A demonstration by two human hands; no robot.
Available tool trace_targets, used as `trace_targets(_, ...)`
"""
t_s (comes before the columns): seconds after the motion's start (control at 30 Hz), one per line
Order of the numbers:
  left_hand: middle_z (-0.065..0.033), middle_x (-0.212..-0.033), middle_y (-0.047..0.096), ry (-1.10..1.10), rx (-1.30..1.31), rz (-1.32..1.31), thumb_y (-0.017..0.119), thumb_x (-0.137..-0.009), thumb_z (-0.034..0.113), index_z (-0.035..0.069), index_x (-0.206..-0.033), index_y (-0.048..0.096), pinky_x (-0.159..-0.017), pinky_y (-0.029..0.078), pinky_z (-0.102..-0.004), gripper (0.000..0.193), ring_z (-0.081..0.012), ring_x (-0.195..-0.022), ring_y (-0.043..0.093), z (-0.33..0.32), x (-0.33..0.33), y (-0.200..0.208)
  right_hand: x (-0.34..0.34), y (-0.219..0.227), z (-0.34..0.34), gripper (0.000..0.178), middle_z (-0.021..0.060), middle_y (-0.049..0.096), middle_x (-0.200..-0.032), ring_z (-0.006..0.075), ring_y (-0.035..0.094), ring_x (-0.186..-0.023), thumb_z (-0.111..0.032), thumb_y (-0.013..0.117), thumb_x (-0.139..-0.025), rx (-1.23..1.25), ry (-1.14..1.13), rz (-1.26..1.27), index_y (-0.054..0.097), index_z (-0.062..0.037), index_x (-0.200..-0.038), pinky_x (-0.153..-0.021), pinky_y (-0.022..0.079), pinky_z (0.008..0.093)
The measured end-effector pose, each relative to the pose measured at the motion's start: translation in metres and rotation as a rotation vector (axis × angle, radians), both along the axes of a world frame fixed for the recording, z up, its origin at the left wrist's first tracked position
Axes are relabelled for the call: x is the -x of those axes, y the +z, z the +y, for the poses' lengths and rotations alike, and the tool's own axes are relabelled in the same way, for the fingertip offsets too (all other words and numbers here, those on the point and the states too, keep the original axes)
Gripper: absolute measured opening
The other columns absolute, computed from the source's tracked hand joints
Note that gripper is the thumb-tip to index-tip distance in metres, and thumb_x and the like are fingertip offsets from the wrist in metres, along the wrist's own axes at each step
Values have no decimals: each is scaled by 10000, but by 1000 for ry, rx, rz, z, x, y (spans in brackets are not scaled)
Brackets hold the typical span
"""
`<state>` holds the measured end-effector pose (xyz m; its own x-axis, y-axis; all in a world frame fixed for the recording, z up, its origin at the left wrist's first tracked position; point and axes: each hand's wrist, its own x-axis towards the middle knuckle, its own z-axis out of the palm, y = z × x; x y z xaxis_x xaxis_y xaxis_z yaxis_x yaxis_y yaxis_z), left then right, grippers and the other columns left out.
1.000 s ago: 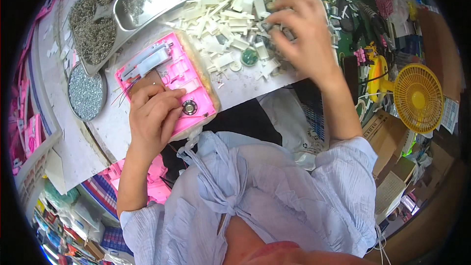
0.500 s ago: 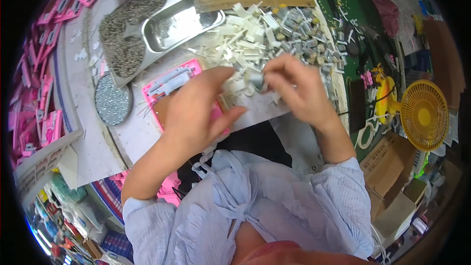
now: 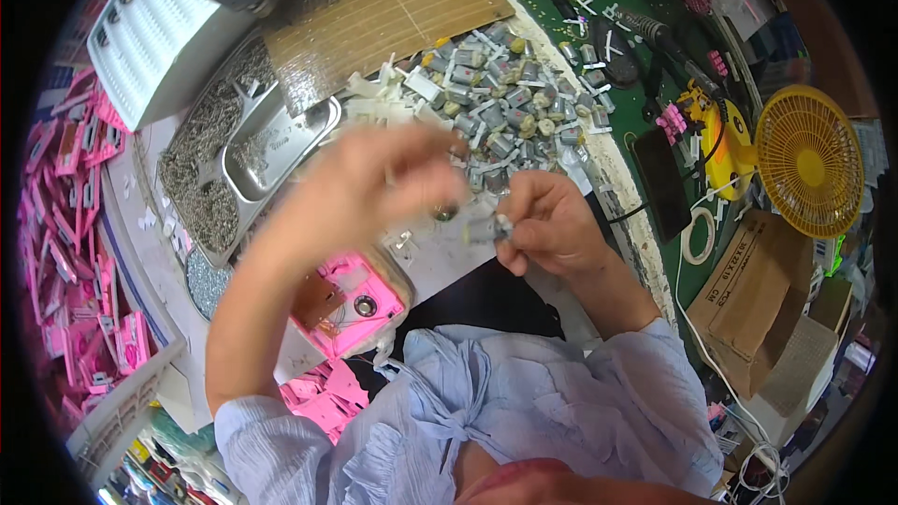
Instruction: Assembling an electronic toy by soldering components and screwing the casing shut.
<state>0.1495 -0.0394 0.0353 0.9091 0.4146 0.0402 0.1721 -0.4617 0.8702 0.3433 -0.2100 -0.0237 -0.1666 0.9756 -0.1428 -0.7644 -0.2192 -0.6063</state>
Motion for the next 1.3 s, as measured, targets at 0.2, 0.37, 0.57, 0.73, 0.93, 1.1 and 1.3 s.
trace_targets(0.2,-145,-971,761,374,-429,122,750,-879,231,51,-1053,746,-800,555,-386,251,-273,-862,728,102,-138,-68,-2,-4,1,196,170,719,-816,176,701,-649,-42,786,-881,-27,-48,96,609,18,-940,-560,568,253)
trace_targets(0.37,-149,-951,756,318,-489,169,787,-826,224,59,-986,777,-797,559,-407,231,-300,-860,728,118,-166,-93,-15,-7,-7,172,160,718,-818,160,696,-651,-35,773,-891,-20,-93,74,615,16,-936,-573,563,259)
trace_targets(0.57,-155,-884,747,365,-573,121,804,-821,236,49,-969,774,-770,557,-406,241,-305,-803,723,114,-162,-99,-19,-1,4,158,139,714,-814,136,674,-647,-46,765,-902,-30,-80,79,618,8,-924,-581,538,246)
trace_targets(0.73,-133,-952,755,351,-406,179,766,-836,252,76,-939,776,-836,555,-440,204,-337,-871,719,116,-160,-90,-22,3,10,151,129,713,-816,123,662,-645,-47,763,-906,-32,-63,19,621,2,-918,-588,530,239)
trace_targets(0.93,-134,-897,760,311,-532,157,770,-855,222,66,-989,766,-768,564,-378,206,-266,-806,730,116,-165,-93,-19,2,9,146,126,711,-818,119,662,-650,-36,761,-903,-27,-65,-15,620,1,-914,-594,530,237)
trace_targets(1.1,-129,-873,751,363,-415,102,763,-857,219,67,-979,759,-757,558,-389,195,-266,-795,722,118,-163,-93,-19,-1,8,146,129,710,-816,119,660,-649,-23,758,-900,-21,-92,-41,617,-2,-934,-594,529,239)
trace_targets(1.3,-114,-874,742,357,-619,-100,749,-872,191,58,-976,747,-734,552,-361,169,-233,-755,707,116,-147,-87,-29,7,14,246,117,699,-833,117,647,-658,15,754,-879,-43,-236,-8,598,15,-1070,-615,521,235)
